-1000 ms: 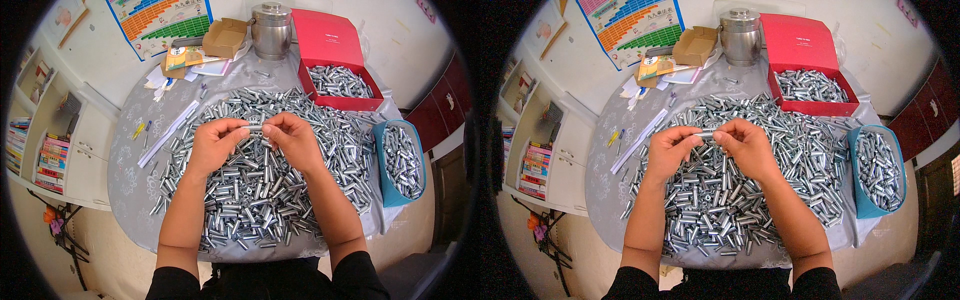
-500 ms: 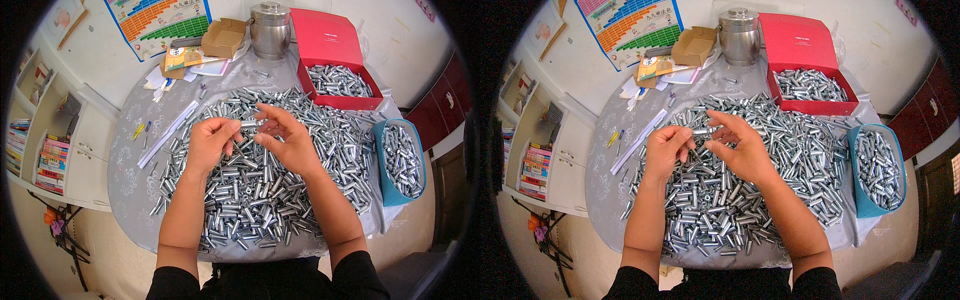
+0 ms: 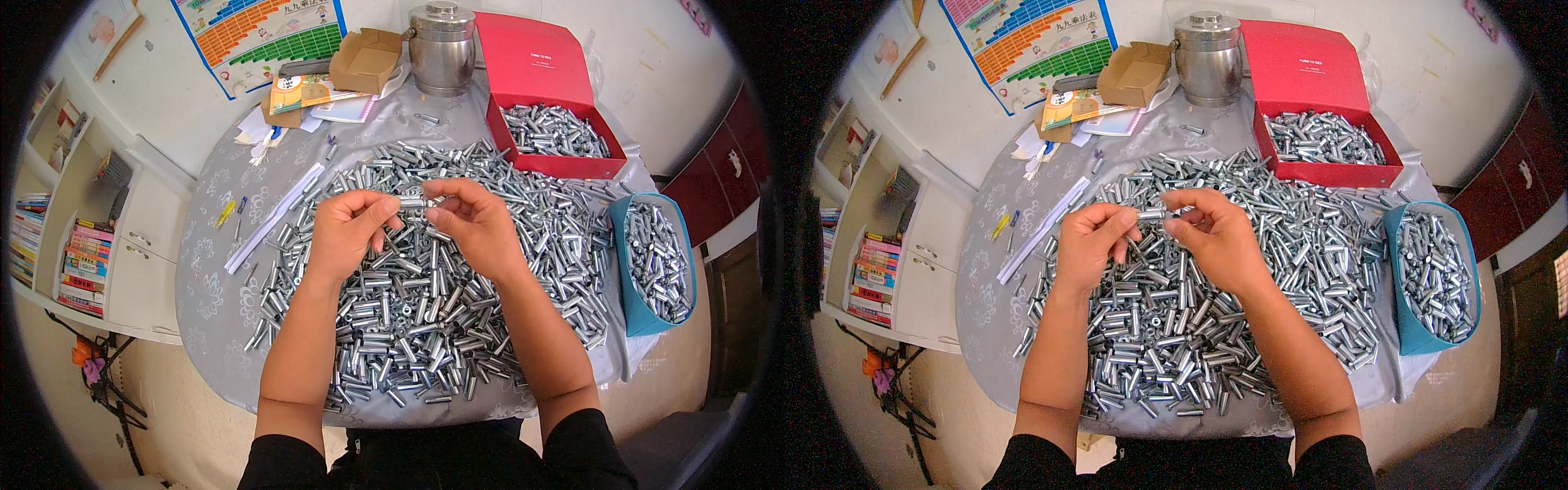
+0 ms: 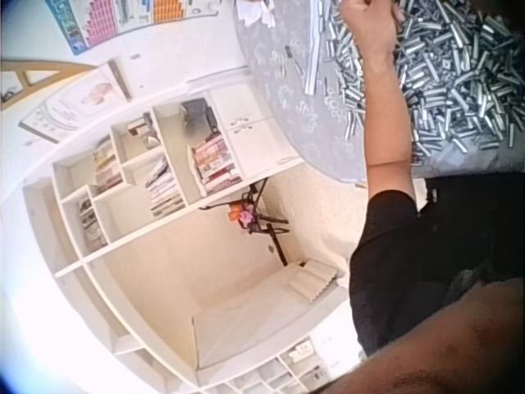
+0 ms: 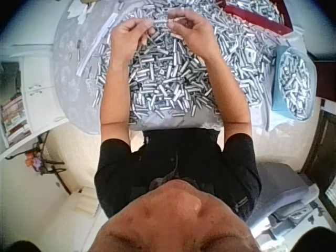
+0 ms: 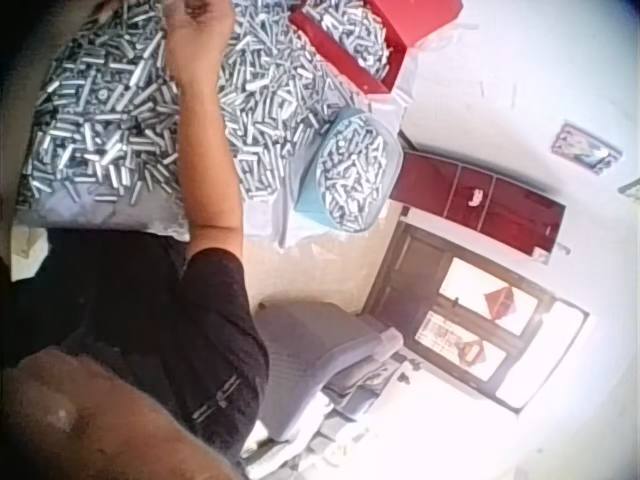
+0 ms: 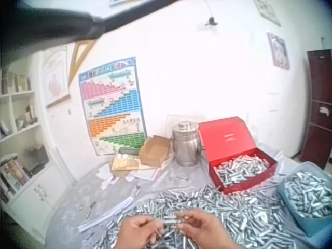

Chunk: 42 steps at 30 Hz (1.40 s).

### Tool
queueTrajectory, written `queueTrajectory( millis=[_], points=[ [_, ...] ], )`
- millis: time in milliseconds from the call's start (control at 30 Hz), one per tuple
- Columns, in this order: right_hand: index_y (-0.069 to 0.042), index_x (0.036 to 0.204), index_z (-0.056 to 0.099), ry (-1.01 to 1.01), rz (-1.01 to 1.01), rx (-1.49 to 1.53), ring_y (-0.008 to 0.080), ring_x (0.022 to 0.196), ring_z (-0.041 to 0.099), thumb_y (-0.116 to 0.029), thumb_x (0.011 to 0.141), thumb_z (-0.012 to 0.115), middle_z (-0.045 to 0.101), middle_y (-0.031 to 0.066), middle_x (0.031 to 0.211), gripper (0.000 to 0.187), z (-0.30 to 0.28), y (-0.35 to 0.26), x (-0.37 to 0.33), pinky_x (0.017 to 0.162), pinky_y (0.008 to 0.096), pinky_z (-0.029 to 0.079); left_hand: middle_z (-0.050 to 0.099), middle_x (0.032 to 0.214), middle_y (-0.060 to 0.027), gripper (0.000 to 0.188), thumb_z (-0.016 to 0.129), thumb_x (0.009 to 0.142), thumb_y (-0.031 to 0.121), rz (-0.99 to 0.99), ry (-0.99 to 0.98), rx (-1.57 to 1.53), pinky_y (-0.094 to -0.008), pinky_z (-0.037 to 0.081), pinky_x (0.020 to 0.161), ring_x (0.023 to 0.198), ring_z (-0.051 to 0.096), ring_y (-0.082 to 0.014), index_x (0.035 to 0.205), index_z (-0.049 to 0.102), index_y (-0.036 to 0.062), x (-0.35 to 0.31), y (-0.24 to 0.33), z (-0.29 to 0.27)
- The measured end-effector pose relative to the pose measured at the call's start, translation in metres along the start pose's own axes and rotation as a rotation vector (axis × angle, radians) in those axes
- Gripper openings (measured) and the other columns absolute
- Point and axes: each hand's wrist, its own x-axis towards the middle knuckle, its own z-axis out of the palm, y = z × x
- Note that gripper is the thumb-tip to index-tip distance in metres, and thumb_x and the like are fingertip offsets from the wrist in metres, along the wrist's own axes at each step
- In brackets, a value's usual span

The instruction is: The person sits at a table covered with a large pile of small, cylindrical metal parts. They repeatedly pick up two pieces, fit them together by hand, and place the assembled unit back onto the pile. The task continues for the duration of the clip, with the person handling the parts one pair at a time.

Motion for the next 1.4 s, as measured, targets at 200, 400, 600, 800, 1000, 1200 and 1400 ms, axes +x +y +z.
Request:
queueTrajectory(
  millis=[200, 400, 600, 800, 1000, 1200, 1400],
  points=[
    [0.0, 0.102, 0.066, -0.045, 0.034, -0.057, 0.0066, 0.069, 0.056, -0.01, 0.088, 0.069, 0.065, 0.0028, 0.084, 0.017, -0.007, 0.004, 0.0, 0.063, 0.0208, 0.047, 0.067, 0.073, -0.006, 0.016, 0.067, 0.09, 0.015, -0.01, -0.003, 0.02, -0.0182, 0.038, 0.043, 0.048, 0.05, -0.0056, 0.091, 0.068, -0.0009, 0.001, -0.001, 0.001],
    [0.0, 0.104, 0.066, -0.08, 0.122, 0.029, 0.0067, 0.069, 0.056, -0.01, 0.088, 0.068, 0.063, 0.0016, 0.084, 0.019, -0.007, 0.001, 0.001, 0.062, 0.0217, 0.047, 0.067, 0.073, -0.0053, 0.017, 0.067, 0.09, 0.016, -0.001, -0.001, -0.007, -0.0179, 0.038, 0.044, 0.048, 0.05, -0.0051, 0.092, 0.069, -0.0006, 0.001, -0.002, 0.001],
    [0.0, 0.106, 0.064, -0.062, 0.132, 0.042, 0.0066, 0.069, 0.056, -0.01, 0.088, 0.069, 0.063, 0.0006, 0.084, 0.022, -0.009, 0.005, 0.001, 0.062, 0.0221, 0.047, 0.067, 0.074, -0.005, 0.017, 0.067, 0.09, 0.016, -0.005, 0.0, -0.015, -0.0176, 0.039, 0.044, 0.049, 0.05, -0.0047, 0.092, 0.069, -0.0004, 0.001, -0.001, 0.001],
    [0.0, 0.106, 0.063, -0.073, 0.173, 0.001, 0.0064, 0.07, 0.056, -0.008, 0.087, 0.07, 0.064, 0.0021, 0.086, 0.022, -0.009, 0.002, 0.002, 0.063, 0.0222, 0.048, 0.067, 0.073, -0.0056, 0.017, 0.066, 0.091, 0.016, 0.002, 0.013, -0.009, -0.0181, 0.037, 0.042, 0.047, 0.05, -0.0054, 0.091, 0.069, -0.0003, 0.001, -0.003, 0.001],
    [0.0, 0.106, 0.063, -0.029, 0.063, 0.052, 0.0066, 0.07, 0.057, -0.007, 0.086, 0.07, 0.065, 0.0029, 0.087, 0.023, -0.004, 0.002, 0.001, 0.063, 0.0229, 0.049, 0.066, 0.072, -0.0051, 0.018, 0.066, 0.091, 0.018, -0.018, 0.031, 0.003, -0.0183, 0.037, 0.042, 0.046, 0.049, -0.0052, 0.086, 0.068, 0.0008, 0.002, -0.003, 0.001],
    [0.001, 0.103, 0.064, -0.036, 0.074, 0.017, 0.0071, 0.067, 0.057, -0.009, 0.09, 0.065, 0.064, 0.0021, 0.082, 0.016, -0.004, 0.002, 0.001, 0.061, 0.0226, 0.048, 0.066, 0.071, -0.0045, 0.02, 0.065, 0.092, 0.02, -0.011, 0.029, 0.016, -0.0185, 0.036, 0.042, 0.046, 0.048, -0.0052, 0.083, 0.067, 0.0014, 0.001, -0.001, 0.003],
    [0.001, 0.099, 0.064, -0.044, 0.142, 0.043, 0.0074, 0.064, 0.057, -0.011, 0.093, 0.062, 0.063, 0.0015, 0.077, 0.014, -0.006, 0.003, 0.001, 0.06, 0.0217, 0.048, 0.066, 0.071, -0.0045, 0.02, 0.066, 0.091, 0.019, -0.015, 0.033, 0.005, -0.0183, 0.037, 0.043, 0.047, 0.049, -0.0047, 0.084, 0.067, 0.0009, 0.002, -0.002, 0.002]
  ],
)
